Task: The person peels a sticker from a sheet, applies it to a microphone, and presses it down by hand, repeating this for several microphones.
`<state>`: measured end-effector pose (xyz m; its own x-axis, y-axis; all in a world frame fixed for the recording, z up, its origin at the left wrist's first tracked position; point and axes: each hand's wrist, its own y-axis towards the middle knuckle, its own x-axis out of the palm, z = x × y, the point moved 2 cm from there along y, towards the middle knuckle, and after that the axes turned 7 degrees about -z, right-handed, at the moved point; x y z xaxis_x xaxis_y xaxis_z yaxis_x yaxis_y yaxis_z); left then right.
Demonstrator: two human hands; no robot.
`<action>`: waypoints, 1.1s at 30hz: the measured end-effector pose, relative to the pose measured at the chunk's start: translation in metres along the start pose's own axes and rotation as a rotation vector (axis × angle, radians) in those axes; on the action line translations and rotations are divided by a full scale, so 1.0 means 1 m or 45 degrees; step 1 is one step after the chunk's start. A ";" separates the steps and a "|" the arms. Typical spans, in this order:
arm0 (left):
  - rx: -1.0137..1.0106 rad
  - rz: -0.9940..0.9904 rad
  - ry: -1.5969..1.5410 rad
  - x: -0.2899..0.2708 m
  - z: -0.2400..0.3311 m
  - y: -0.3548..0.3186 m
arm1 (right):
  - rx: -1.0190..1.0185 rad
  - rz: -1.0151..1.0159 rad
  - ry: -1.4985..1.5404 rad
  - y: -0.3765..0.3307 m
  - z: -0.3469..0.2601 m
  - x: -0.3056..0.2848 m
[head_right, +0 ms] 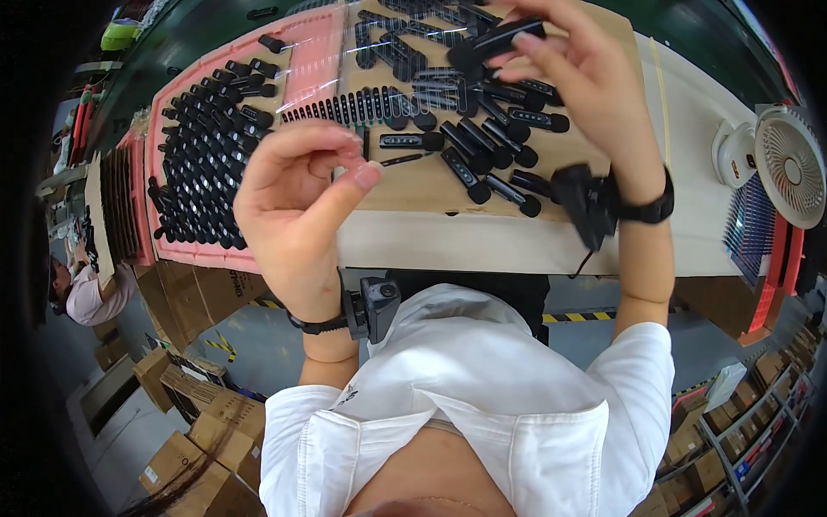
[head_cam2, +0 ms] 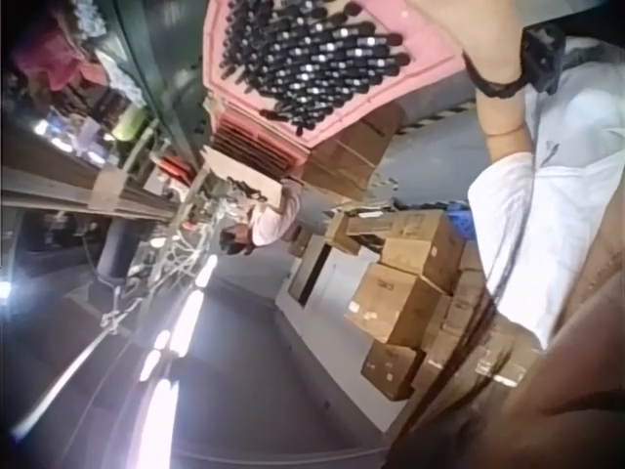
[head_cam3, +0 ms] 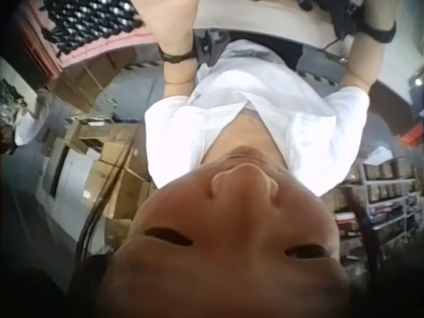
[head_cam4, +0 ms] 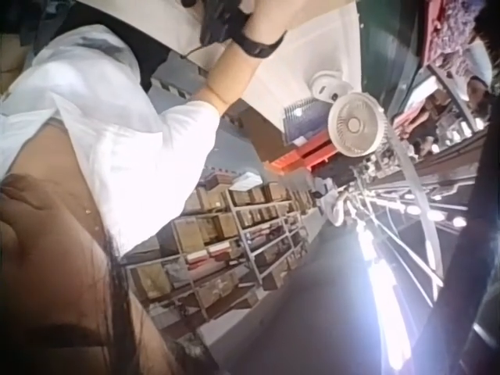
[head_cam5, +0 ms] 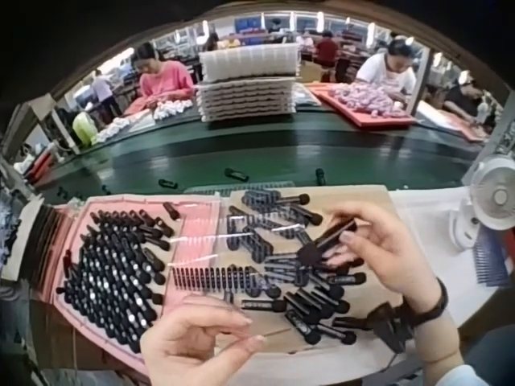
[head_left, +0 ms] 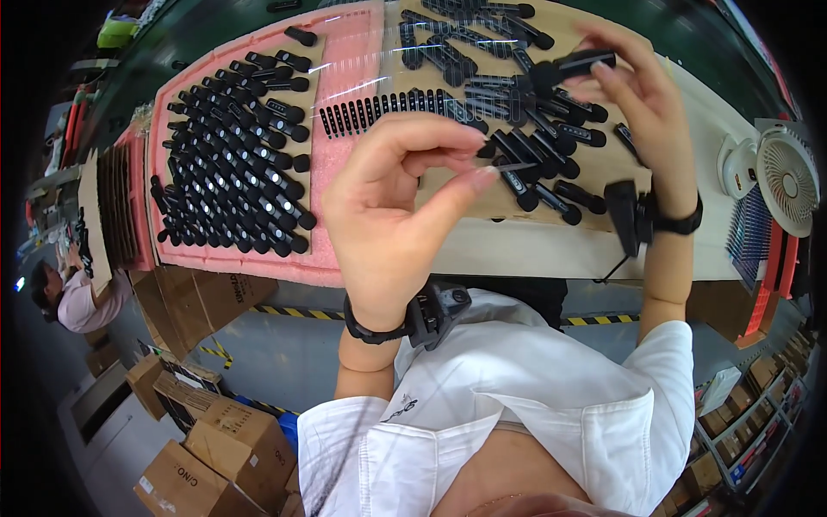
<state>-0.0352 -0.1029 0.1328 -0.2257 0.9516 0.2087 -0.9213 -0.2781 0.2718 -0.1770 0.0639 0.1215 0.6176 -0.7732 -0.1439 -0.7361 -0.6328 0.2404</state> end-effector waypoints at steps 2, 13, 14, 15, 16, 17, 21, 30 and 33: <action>0.015 -0.019 -0.064 0.006 0.006 0.003 | 0.025 0.057 0.015 -0.016 -0.020 0.022; -0.191 -0.012 -0.262 0.014 0.019 0.015 | -0.201 0.041 -0.530 -0.044 -0.058 0.049; -0.182 -0.029 -0.253 0.013 0.018 0.016 | -0.215 0.045 -0.539 -0.044 -0.059 0.050; -0.173 -0.046 -0.245 0.013 0.018 0.016 | -0.227 0.049 -0.548 -0.044 -0.060 0.050; -0.164 -0.064 -0.236 0.012 0.017 0.016 | -0.226 0.048 -0.547 -0.045 -0.061 0.050; -0.166 -0.062 -0.235 0.012 0.017 0.017 | -0.220 0.045 -0.547 -0.045 -0.061 0.050; -0.148 -0.062 -0.294 0.011 0.015 0.017 | -0.220 0.029 -0.556 -0.045 -0.063 0.049; -0.160 -0.073 -0.285 0.016 0.017 0.016 | -0.263 0.024 -0.533 -0.048 -0.062 0.049; -0.177 -0.065 -0.220 0.019 0.019 0.015 | -0.261 0.034 -0.533 -0.049 -0.064 0.049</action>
<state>-0.0474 -0.0920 0.1591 -0.1311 0.9241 0.3589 -0.9677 -0.1980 0.1563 -0.0930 0.0593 0.1644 0.4034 -0.7664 -0.5000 -0.6541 -0.6236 0.4281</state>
